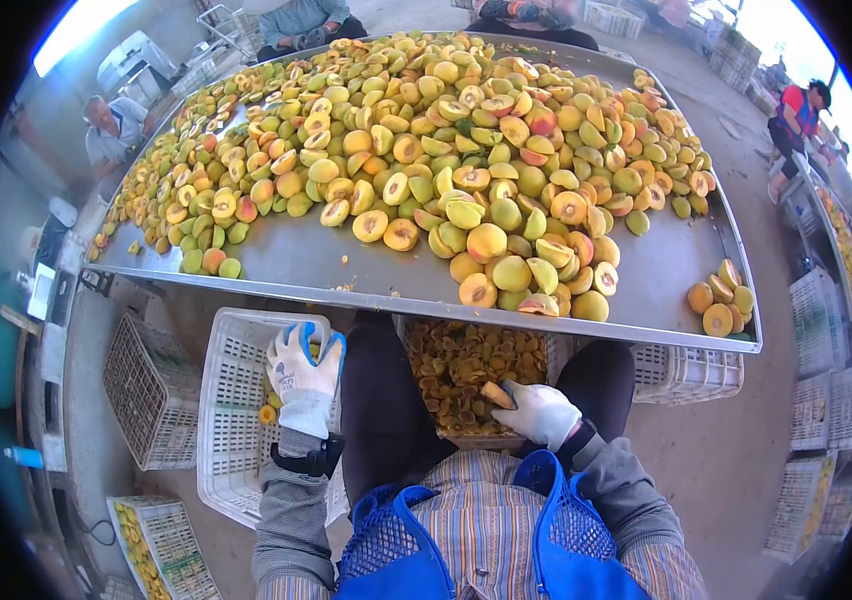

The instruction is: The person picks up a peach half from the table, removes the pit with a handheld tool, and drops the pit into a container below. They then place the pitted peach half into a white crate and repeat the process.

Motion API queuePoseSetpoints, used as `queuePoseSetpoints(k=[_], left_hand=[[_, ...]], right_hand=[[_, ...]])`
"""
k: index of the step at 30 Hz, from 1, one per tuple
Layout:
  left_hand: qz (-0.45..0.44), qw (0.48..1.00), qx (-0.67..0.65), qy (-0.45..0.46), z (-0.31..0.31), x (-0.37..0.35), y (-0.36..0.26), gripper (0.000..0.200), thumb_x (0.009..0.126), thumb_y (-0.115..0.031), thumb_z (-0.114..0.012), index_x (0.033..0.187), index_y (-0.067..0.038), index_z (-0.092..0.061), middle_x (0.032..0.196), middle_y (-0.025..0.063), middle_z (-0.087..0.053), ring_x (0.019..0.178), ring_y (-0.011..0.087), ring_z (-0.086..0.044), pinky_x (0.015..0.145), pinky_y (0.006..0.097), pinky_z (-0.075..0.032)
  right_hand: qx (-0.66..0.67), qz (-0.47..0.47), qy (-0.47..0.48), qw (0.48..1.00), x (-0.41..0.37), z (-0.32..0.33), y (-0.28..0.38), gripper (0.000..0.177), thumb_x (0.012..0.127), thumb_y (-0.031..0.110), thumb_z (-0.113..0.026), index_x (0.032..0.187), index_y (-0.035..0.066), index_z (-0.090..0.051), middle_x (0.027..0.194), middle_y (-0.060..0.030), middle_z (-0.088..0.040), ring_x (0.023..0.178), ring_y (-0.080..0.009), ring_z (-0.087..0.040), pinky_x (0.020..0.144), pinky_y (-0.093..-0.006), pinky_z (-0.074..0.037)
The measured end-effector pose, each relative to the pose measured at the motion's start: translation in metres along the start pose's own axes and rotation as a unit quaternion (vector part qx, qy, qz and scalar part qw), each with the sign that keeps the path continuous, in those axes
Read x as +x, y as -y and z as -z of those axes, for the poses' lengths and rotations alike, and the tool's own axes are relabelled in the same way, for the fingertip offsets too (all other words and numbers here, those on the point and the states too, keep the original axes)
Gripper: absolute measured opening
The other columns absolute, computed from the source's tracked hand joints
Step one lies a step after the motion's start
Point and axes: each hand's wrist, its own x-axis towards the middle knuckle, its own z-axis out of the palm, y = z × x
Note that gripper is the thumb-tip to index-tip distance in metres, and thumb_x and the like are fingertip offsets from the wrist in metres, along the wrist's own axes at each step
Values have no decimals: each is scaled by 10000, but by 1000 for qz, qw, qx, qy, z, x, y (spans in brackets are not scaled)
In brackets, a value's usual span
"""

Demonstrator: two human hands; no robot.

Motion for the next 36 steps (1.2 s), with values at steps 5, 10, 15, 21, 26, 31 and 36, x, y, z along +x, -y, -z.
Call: queuePoseSetpoints(k=[5,10,15,21,26,31,36], left_hand=[[-220,968,105,65,-55,20,-119,546,758,-431,-752,1119,-52,-597,1064,152,-632,1052,349,-569,930,439,-433],[-28,901,201,383,-114,56,-199,725,745,-455,-748,1287,-42,-499,1192,175,-632,1105,307,-613,970,391,-463],[-11,909,157,385,-121,59,-186,724,723,-436,-766,1280,-46,-517,1185,174,-641,1096,301,-626,952,387,-478],[133,721,-621,278,-101,36,-155,277,813,68,-652,1035,-40,-527,1113,180,-627,910,270,-682,732,340,-611],[159,642,-704,260,-62,-4,-148,408,1008,-414,-447,1114,-31,-538,1129,211,-631,859,296,-670,741,385,-577],[46,780,-576,241,-36,-36,-153,524,1051,-424,-307,1133,45,-527,1052,190,-647,884,270,-664,856,376,-550],[38,776,-578,247,-31,-46,-154,531,1045,-437,-317,1135,45,-521,1021,183,-643,895,280,-663,850,395,-553]], right_hand=[[-70,-33,-13,997,2,-2,0,488,880,421,-555,1184,39,-564,935,-222,-682,897,-379,-658,789,-459,-513],[-67,-35,21,997,3,-3,1,511,881,416,-557,1241,53,-549,976,-213,-684,936,-365,-657,823,-448,-509],[-68,-21,24,997,3,1,2,564,884,422,-558,1297,40,-525,978,-223,-682,942,-361,-659,834,-435,-511],[45,-22,-185,982,-13,14,12,653,850,417,-657,1340,13,-500,940,-234,-681,894,-372,-666,784,-430,-516],[27,59,-265,962,-22,28,53,611,860,347,-668,1317,-23,-503,764,-198,-669,708,-345,-675,646,-419,-529],[-47,123,-320,938,-22,17,65,592,850,323,-685,1283,-45,-520,694,-167,-655,623,-316,-669,571,-401,-528],[-81,99,-276,953,-24,14,68,536,835,298,-689,1248,-17,-555,712,-160,-664,634,-305,-676,583,-401,-538]])
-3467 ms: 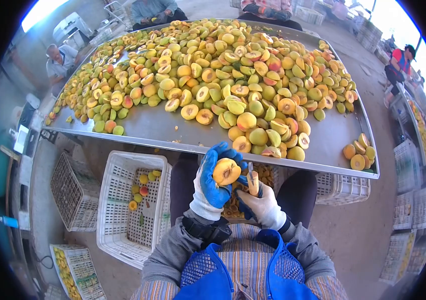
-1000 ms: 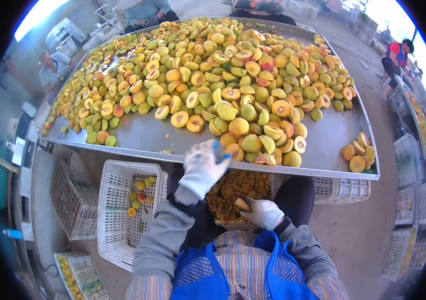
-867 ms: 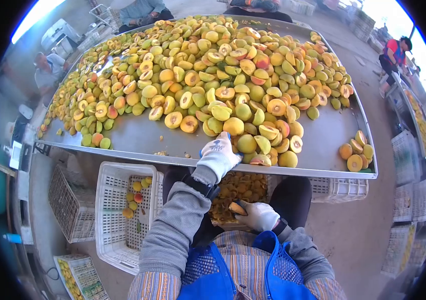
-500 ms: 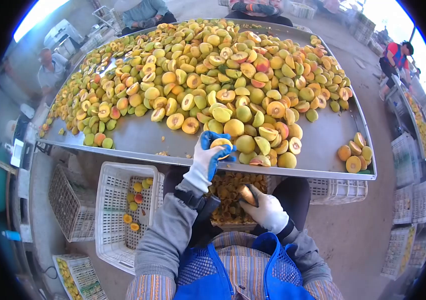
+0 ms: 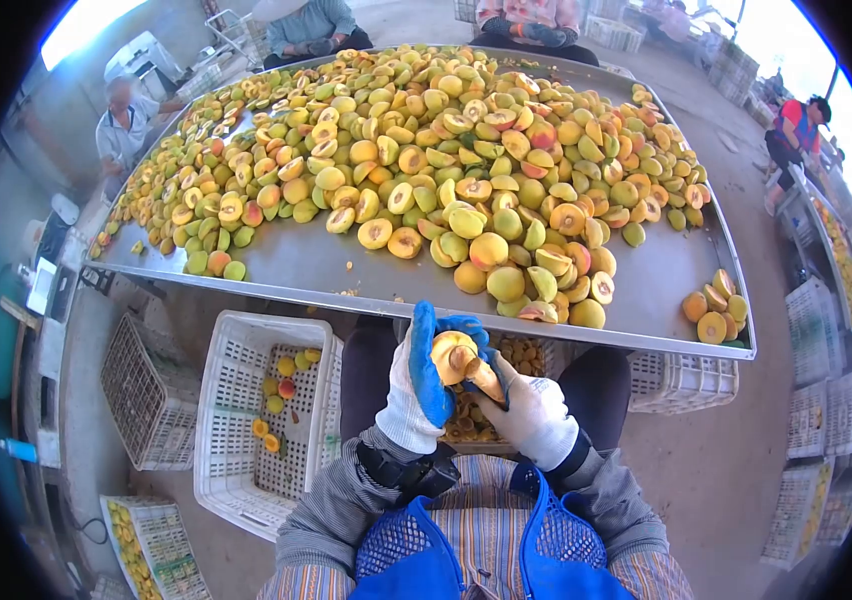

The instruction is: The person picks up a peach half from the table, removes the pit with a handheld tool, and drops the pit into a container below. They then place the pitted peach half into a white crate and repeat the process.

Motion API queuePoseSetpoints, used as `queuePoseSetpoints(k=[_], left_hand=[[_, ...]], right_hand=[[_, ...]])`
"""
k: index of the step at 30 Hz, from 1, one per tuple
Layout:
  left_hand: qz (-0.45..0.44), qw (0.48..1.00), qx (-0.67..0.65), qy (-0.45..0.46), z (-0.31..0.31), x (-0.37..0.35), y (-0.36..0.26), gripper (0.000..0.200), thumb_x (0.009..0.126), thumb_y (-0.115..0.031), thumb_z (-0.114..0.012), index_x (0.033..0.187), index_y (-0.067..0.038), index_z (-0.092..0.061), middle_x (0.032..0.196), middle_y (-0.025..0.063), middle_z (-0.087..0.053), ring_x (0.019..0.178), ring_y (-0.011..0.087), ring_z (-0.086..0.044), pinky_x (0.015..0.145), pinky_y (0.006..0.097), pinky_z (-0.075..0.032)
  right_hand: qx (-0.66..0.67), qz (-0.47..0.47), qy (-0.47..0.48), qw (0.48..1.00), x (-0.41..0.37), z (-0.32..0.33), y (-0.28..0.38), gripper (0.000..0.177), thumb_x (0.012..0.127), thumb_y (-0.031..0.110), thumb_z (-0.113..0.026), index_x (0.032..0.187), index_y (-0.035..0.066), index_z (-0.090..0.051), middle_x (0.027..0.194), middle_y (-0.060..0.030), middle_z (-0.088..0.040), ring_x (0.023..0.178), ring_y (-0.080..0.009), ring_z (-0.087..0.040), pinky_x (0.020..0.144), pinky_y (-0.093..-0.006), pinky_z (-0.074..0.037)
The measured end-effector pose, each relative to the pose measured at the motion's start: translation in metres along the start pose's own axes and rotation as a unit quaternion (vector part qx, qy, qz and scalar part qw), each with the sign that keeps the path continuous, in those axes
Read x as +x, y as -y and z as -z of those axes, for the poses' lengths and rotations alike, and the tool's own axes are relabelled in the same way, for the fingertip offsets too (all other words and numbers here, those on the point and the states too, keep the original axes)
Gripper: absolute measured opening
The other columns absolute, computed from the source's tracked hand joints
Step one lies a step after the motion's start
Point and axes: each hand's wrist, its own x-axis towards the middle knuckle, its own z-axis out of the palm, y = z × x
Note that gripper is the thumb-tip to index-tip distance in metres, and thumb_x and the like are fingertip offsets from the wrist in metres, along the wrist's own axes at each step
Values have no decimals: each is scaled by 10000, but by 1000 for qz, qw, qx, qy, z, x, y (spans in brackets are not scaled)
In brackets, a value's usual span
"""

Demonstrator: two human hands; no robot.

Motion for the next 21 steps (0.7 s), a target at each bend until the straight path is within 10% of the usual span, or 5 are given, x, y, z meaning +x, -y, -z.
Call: queuePoseSetpoints(k=[11,14,18,21], left_hand=[[18,1000,24,0,1,-2,-5,567,1015,-473,-412,950,38,-648,798,132,-681,715,201,-675,703,326,-566],[79,996,-22,-31,-4,3,-15,605,998,-491,-447,835,46,-673,746,144,-676,660,206,-663,673,316,-556],[114,993,14,-3,3,7,-12,577,982,-465,-505,754,37,-673,751,144,-677,663,209,-657,640,313,-542],[93,993,-21,72,7,9,-11,542,967,-447,-552,736,28,-676,735,133,-676,661,199,-651,623,305,-533]], right_hand=[[60,-42,95,993,-7,-13,-12,425,849,262,-653,1219,62,-589,785,-204,-676,754,-335,-685,698,-418,-550],[314,-107,212,919,-8,-21,-21,413,848,271,-653,1192,49,-602,824,-246,-667,805,-341,-679,722,-417,-548],[102,-65,168,978,-1,-14,-17,308,856,229,-672,1103,46,-654,817,-111,-697,730,-211,-677,711,-350,-531],[387,-75,295,871,-4,-33,-29,239,833,215,-719,997,42,-695,770,-23,-667,690,-118,-592,698,-304,-498]])
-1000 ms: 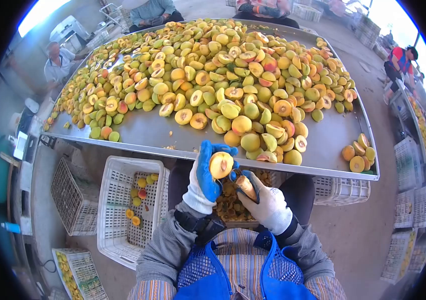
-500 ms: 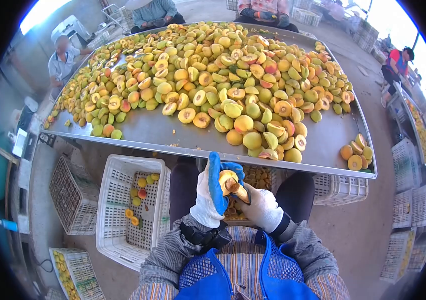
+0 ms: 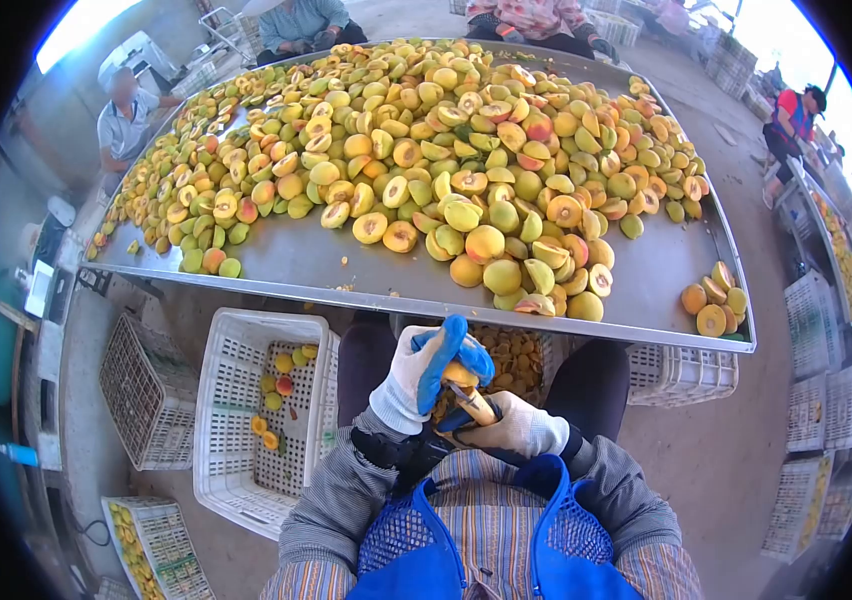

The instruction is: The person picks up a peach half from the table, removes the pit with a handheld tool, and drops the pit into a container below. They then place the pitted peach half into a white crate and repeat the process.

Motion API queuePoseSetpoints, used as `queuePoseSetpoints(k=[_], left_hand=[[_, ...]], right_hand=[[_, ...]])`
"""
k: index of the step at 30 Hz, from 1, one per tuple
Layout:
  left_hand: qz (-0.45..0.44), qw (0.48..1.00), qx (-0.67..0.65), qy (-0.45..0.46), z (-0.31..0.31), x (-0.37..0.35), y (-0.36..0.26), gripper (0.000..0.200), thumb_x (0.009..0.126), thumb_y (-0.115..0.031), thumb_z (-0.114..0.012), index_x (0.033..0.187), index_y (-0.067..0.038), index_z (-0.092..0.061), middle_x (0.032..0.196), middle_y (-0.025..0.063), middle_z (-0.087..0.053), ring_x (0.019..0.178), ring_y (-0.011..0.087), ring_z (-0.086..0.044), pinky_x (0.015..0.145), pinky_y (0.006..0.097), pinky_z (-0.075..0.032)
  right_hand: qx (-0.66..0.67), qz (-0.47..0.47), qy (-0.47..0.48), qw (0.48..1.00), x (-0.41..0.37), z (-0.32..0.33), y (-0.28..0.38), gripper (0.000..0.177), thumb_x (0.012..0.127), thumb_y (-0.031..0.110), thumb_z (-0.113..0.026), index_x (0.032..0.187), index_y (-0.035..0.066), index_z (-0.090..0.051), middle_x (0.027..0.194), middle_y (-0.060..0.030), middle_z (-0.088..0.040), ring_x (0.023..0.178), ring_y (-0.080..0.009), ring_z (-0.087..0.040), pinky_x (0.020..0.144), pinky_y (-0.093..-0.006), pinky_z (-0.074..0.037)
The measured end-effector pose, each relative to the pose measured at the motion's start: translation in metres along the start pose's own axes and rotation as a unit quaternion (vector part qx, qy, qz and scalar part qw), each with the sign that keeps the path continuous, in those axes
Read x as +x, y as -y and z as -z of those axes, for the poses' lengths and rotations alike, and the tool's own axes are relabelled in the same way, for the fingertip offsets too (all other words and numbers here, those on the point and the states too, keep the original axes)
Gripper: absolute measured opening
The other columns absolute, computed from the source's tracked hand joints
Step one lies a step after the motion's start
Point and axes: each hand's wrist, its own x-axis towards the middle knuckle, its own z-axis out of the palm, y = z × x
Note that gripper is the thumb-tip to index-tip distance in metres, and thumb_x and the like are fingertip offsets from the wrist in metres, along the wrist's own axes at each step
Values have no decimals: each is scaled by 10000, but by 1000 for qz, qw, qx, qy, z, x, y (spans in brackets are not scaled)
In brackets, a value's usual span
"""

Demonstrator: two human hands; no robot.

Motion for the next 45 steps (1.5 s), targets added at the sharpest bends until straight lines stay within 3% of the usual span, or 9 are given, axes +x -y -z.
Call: queuePoseSetpoints(k=[9,13,18,19,21,27,31,39,45], left_hand=[[120,974,176,-73,2,6,2,477,906,-418,-668,693,9,-679,671,84,-662,596,126,-611,571,254,-483],[58,987,-52,142,12,1,9,509,972,-414,-552,714,6,-678,667,102,-656,581,168,-622,587,274,-499],[49,965,107,-235,74,-26,-14,584,965,-505,-513,742,14,-665,658,105,-655,564,158,-619,560,283,-505],[82,914,279,-283,122,-29,-5,513,892,-505,-626,741,-18,-680,629,107,-646,538,167,-612,583,299,-512],[31,461,818,-343,125,-38,-28,364,750,-415,-748,932,-105,-692,999,138,-643,961,310,-601,821,461,-455],[-112,639,756,-89,44,63,0,484,782,-406,-706,1147,-103,-609,1134,168,-605,1085,352,-562,917,445,-447],[158,608,777,-52,-3,148,25,636,722,-376,-728,1212,-41,-499,1111,181,-630,1079,361,-603,914,409,-484],[163,594,784,-71,1,152,26,550,715,-274,-756,1153,-41,-519,1103,171,-660,1034,319,-656,881,397,-523],[12,991,100,-86,67,103,16,547,835,-215,-708,1308,-31,-503,1017,173,-655,735,253,-670,599,339,-566]], right_hand=[[-355,31,-143,923,8,7,16,263,823,276,-695,979,63,-694,756,-183,-666,670,-298,-661,681,-388,-523],[97,81,69,990,17,-9,-28,291,793,271,-731,969,41,-703,770,-97,-685,746,-189,-653,710,-324,-504],[-152,-106,37,982,-9,22,7,391,810,346,-691,1021,17,-680,851,-187,-693,755,-289,-666,729,-376,-502],[-228,-61,-12,972,-11,28,-21,368,809,346,-653,995,28,-666,869,-202,-687,792,-352,-666,740,-425,-509],[-351,-101,-75,928,-17,32,-29,339,824,335,-600,993,43,-630,855,-202,-679,833,-375,-657,743,-455,-515],[-387,-76,-94,914,-10,25,-34,327,841,324,-584,1038,64,-600,832,-192,-678,824,-368,-665,738,-470,-516],[-391,-114,-54,912,-7,26,-40,480,836,402,-623,1196,85,-613,862,-187,-691,838,-338,-677,759,-439,-527],[-377,-85,-50,921,-14,24,-35,419,844,368,-610,1078,21,-614,831,-200,-682,813,-364,-670,734,-457,-521],[-300,-38,-146,942,-25,30,-15,452,841,366,-637,1139,28,-607,844,-219,-677,832,-389,-660,751,-464,-515]])
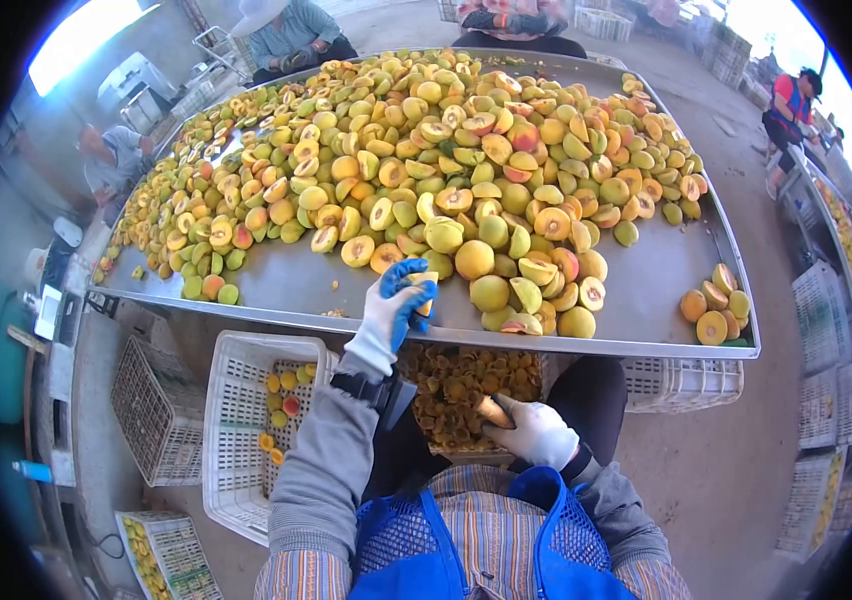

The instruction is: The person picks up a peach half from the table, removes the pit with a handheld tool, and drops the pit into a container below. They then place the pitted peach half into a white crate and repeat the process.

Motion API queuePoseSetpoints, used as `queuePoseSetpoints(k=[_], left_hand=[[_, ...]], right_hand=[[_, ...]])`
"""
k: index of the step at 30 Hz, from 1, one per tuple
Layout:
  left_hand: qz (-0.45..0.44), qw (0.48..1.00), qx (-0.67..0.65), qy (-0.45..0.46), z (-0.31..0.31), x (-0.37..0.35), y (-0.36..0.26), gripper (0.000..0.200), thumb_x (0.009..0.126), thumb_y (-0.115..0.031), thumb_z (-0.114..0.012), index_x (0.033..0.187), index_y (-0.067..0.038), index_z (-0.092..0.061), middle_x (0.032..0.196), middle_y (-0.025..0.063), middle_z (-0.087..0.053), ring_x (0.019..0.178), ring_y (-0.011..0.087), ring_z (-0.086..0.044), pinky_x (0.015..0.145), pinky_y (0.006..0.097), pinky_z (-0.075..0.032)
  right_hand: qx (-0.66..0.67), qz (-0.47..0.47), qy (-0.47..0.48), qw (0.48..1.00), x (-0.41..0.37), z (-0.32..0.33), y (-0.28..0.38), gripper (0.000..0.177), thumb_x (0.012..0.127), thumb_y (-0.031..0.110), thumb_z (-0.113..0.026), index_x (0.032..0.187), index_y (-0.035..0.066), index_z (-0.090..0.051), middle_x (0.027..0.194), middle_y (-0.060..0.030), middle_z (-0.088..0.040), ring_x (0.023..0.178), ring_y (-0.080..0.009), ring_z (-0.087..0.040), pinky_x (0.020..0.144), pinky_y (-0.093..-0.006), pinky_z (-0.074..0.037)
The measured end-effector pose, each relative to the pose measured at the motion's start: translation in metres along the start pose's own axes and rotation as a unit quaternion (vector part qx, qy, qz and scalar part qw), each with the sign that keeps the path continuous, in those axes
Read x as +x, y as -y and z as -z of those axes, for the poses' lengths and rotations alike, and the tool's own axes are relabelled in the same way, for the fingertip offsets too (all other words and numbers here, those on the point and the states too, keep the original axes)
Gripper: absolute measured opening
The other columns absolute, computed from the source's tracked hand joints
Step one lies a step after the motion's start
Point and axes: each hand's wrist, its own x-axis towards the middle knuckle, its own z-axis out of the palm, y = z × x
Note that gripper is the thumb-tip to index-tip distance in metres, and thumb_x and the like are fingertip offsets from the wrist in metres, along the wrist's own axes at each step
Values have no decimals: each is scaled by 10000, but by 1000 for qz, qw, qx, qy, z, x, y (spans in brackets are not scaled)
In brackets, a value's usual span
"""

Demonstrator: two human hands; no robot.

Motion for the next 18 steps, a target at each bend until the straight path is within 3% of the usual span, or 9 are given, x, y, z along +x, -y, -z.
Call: queuePoseSetpoints(k=[2,3,6,8,10,11,14,15,18], left_hand=[[1,972,-212,103,5,-28,-11,524,889,-310,-647,1313,-41,-500,1013,189,-657,720,250,-667,598,340,-568],[-5,961,-256,104,-6,-43,-17,477,947,-414,-558,1260,-56,-529,1010,164,-663,696,225,-654,553,315,-553],[42,948,-304,87,-10,-72,-17,486,972,-430,-500,1277,-52,-515,1046,186,-651,732,239,-660,565,323,-553],[17,936,-329,126,-13,-84,-6,491,988,-430,-462,1270,-31,-511,1102,209,-631,817,261,-662,658,353,-563],[-1,951,-304,59,-27,-94,-1,493,989,-425,-465,1244,-8,-518,1148,218,-613,930,285,-649,785,383,-559],[-3,950,-309,49,-32,-98,-2,485,984,-391,-478,1228,27,-517,1156,220,-612,1056,300,-616,928,406,-511],[-29,950,-304,70,-41,-103,0,471,973,-336,-494,1242,50,-506,1161,215,-613,1110,302,-598,988,401,-476],[-22,948,-309,76,-42,-105,1,478,952,-322,-495,1240,60,-503,1198,233,-592,1151,317,-570,1054,414,-413],[-19,941,-327,85,-44,-107,4,489,945,-335,-505,1236,58,-514,1199,225,-595,1157,312,-566,1045,415,-419]], right_hand=[[68,7,-79,994,4,-3,2,522,850,379,-642,1240,38,-573,865,-238,-674,843,-396,-658,758,-461,-515],[97,21,-63,993,5,6,14,592,853,381,-650,1319,39,-520,872,-251,-669,847,-393,-659,755,-443,-517],[114,36,-90,989,8,12,37,599,853,374,-654,1327,39,-506,851,-245,-667,837,-386,-662,746,-433,-515],[119,19,-86,989,8,14,52,599,851,373,-659,1329,45,-506,842,-238,-666,831,-382,-665,749,-430,-513],[145,16,-101,984,7,14,60,588,854,369,-652,1327,51,-507,846,-231,-669,826,-380,-667,746,-433,-514],[137,7,-103,985,6,15,64,579,859,363,-643,1326,51,-505,855,-228,-670,832,-380,-668,751,-433,-516],[125,-9,-113,986,6,11,62,546,867,359,-630,1311,64,-516,859,-229,-672,836,-385,-667,751,-438,-519],[124,-11,-113,986,5,11,62,546,867,359,-630,1311,64,-516,859,-229,-672,836,-385,-667,751,-438,-519],[148,2,-120,982,4,12,64,497,874,359,-620,1271,72,-534,850,-228,-673,826,-390,-667,738,-450,-519]])
